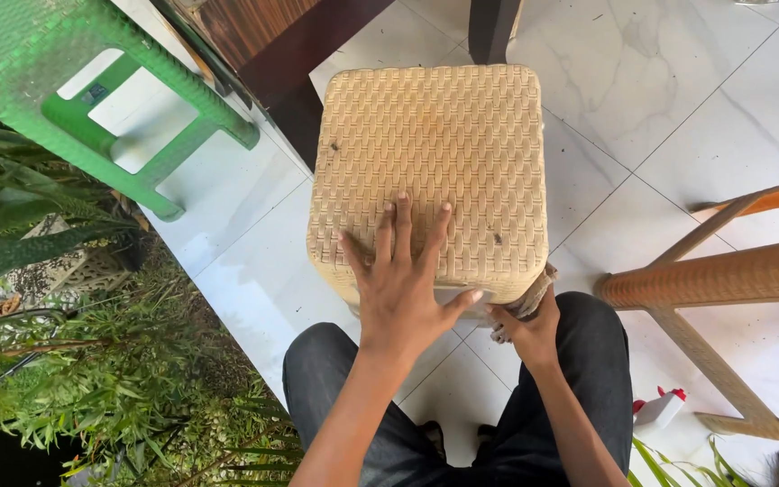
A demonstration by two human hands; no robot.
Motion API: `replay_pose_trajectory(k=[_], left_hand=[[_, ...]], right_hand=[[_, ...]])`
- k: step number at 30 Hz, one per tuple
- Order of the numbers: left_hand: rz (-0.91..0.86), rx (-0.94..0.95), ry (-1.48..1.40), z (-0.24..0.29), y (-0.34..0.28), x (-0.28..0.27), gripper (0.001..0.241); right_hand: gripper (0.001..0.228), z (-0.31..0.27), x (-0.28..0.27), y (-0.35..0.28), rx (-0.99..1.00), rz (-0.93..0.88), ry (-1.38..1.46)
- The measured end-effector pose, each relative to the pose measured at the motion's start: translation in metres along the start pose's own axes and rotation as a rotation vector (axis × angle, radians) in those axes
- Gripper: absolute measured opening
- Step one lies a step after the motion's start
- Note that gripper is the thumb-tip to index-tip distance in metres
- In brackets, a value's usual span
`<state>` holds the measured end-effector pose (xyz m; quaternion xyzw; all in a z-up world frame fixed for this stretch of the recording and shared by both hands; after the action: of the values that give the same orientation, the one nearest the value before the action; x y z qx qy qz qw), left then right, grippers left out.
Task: Wipe and clean plastic stools using a cloth and spray.
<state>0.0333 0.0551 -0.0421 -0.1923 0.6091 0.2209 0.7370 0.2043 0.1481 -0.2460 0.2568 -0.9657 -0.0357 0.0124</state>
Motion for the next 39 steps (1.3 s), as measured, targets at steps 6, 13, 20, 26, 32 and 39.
replay_pose_trajectory(k=[6,13,20,26,32,39], left_hand=[[0.138,0.057,-0.057,0.003,-0.019,-0.014,0.113],[0.134,0.058,-0.057,0.007,-0.023,-0.016,0.114],[0.133,0.116,-0.047,0.02,-0.034,-0.018,0.11],[-0.124,0.152,-0.009,0.046,-0.058,-0.015,0.113],[-0.214,0.237,-0.089,0.047,-0.088,-0.023,0.097],[-0.155,0.18,-0.28,0.012,-0.014,-0.065,0.068]], right_hand=[[0.079,-0.018,0.011,-0.009,-0.01,0.17,-0.005],[0.094,-0.044,0.01,-0.006,-0.111,0.328,-0.268],[0.068,-0.02,-0.024,0.008,0.096,0.216,-0.416],[0.043,-0.005,-0.053,0.016,0.122,-0.029,-0.485],[0.052,0.019,-0.071,0.001,0.146,-0.079,-0.283],[0.074,-0.15,0.008,0.01,-0.074,-0.138,-0.315]])
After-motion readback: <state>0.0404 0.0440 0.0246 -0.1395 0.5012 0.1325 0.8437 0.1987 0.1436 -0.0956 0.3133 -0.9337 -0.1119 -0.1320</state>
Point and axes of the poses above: each hand's wrist, its own y-axis towards the middle knuckle, its own x-axis out of the palm, z = x × y, the point moved 9 cm from there along y, towards the middle knuckle, and after that the axes turned 4 degrees about -x, right-handed, at the moved point
